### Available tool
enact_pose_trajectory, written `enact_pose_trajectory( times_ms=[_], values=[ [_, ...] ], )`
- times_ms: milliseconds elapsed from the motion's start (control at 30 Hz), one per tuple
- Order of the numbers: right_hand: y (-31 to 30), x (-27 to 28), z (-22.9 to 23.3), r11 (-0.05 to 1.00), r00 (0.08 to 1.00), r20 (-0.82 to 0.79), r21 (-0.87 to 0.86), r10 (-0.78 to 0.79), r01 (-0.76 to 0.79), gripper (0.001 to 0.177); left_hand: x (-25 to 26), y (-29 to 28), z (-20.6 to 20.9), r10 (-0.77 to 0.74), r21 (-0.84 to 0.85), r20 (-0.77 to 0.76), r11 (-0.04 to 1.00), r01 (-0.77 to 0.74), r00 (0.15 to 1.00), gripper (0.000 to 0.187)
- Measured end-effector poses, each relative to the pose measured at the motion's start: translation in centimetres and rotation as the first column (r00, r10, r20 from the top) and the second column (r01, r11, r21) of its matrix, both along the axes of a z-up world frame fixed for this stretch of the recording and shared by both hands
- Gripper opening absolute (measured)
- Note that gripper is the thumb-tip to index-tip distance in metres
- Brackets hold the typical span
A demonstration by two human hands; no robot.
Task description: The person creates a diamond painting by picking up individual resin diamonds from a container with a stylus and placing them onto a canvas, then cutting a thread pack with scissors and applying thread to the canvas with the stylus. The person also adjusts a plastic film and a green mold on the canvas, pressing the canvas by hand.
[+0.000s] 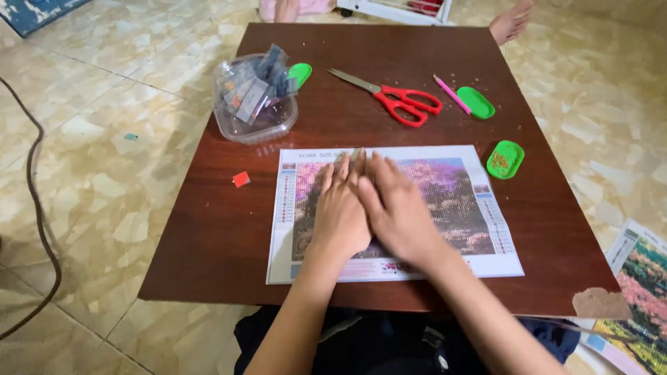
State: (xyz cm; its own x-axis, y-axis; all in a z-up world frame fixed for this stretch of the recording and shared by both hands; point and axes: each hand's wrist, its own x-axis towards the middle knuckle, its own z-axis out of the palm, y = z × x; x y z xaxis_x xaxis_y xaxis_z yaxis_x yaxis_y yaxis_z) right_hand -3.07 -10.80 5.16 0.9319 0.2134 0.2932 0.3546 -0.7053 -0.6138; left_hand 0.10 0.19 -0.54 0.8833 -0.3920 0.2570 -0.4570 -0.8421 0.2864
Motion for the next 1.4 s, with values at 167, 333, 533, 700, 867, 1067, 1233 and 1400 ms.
enact_pose_trajectory(
  times_ms=[167,333,533,700,867,1067,1233,1400],
  values=[
    [-0.5,-0.2,0.0,0.992,0.994,-0.109,-0.125,-0.022,0.009,0.058,0.2,0.2,-0.2,-0.013,0.014,-0.052,1.000,0.014,0.999,0.062],
    [-1.4,-0.3,-0.1,0.967,0.988,-0.143,-0.256,-0.053,0.015,0.061,0.0,0.0,0.4,0.032,0.054,-0.132,0.998,-0.025,0.991,0.063],
    [-2.6,0.1,-1.0,0.903,0.984,-0.141,-0.427,-0.110,0.040,0.067,0.2,0.5,0.5,0.107,0.010,-0.131,0.994,-0.106,0.986,0.061],
    [-2.6,0.1,-1.0,0.892,0.981,-0.136,-0.448,-0.136,0.061,0.064,0.3,0.4,0.3,0.118,0.021,-0.119,0.993,-0.116,0.986,0.057],
    [-2.7,0.2,-1.0,0.903,0.978,-0.153,-0.425,-0.141,0.063,0.063,0.2,0.3,1.0,0.129,-0.008,-0.143,0.991,-0.131,0.981,0.055],
    [-2.9,0.4,-1.6,0.895,0.981,-0.126,-0.439,-0.146,0.077,0.061,0.3,0.2,1.0,0.175,-0.019,-0.164,0.983,-0.181,0.971,0.052],
    [-3.0,0.5,-1.6,0.895,0.985,-0.111,-0.441,-0.134,0.072,0.062,0.4,0.6,0.7,0.186,-0.035,-0.163,0.980,-0.194,0.969,0.054],
    [-3.2,0.4,-1.5,0.909,0.983,-0.120,-0.409,-0.141,0.081,0.062,0.7,1.1,0.6,0.185,0.027,-0.164,0.983,-0.183,0.969,0.056]
  ],
)
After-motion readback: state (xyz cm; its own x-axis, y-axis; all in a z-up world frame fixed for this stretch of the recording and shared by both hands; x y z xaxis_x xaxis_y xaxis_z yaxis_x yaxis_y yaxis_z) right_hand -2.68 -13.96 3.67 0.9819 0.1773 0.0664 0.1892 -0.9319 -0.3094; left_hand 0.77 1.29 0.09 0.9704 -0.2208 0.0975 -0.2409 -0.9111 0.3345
